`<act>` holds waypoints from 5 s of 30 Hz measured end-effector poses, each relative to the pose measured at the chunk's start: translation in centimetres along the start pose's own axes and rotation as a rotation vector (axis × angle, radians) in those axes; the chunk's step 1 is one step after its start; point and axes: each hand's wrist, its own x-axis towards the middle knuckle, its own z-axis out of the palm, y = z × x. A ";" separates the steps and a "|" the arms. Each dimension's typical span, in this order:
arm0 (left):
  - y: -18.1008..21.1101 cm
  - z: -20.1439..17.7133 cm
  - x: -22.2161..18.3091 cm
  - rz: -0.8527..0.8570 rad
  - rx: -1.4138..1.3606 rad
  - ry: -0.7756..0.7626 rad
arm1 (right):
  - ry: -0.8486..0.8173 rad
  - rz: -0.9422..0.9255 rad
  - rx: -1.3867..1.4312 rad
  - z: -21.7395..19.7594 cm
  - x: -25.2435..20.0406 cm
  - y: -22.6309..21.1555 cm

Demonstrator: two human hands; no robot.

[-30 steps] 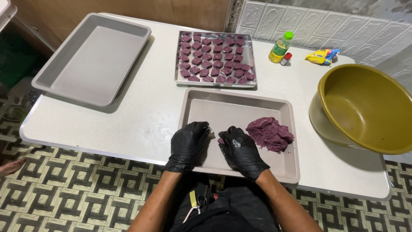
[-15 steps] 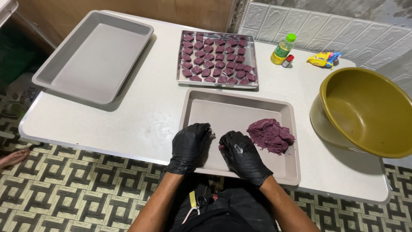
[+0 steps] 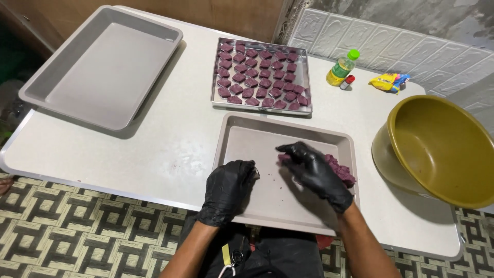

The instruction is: The person is portioning a large mass of purple dough into small, uniform pieces and arranging them in a metal tray for further processing.

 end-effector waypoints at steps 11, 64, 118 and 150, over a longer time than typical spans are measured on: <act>-0.7 0.8 0.6 0.073 -0.242 -0.103 | 0.171 0.276 0.071 -8.5 16.9 8.5; -2.0 3.3 0.7 -0.006 -0.162 -0.126 | 0.180 -0.039 -0.537 -10.6 21.4 15.8; -0.9 2.0 -0.6 -0.013 -0.105 -0.134 | 0.331 0.000 -0.968 4.9 -7.4 6.7; -0.1 1.5 -0.1 -0.043 -0.076 -0.235 | 0.379 0.072 -0.715 3.0 -6.9 5.4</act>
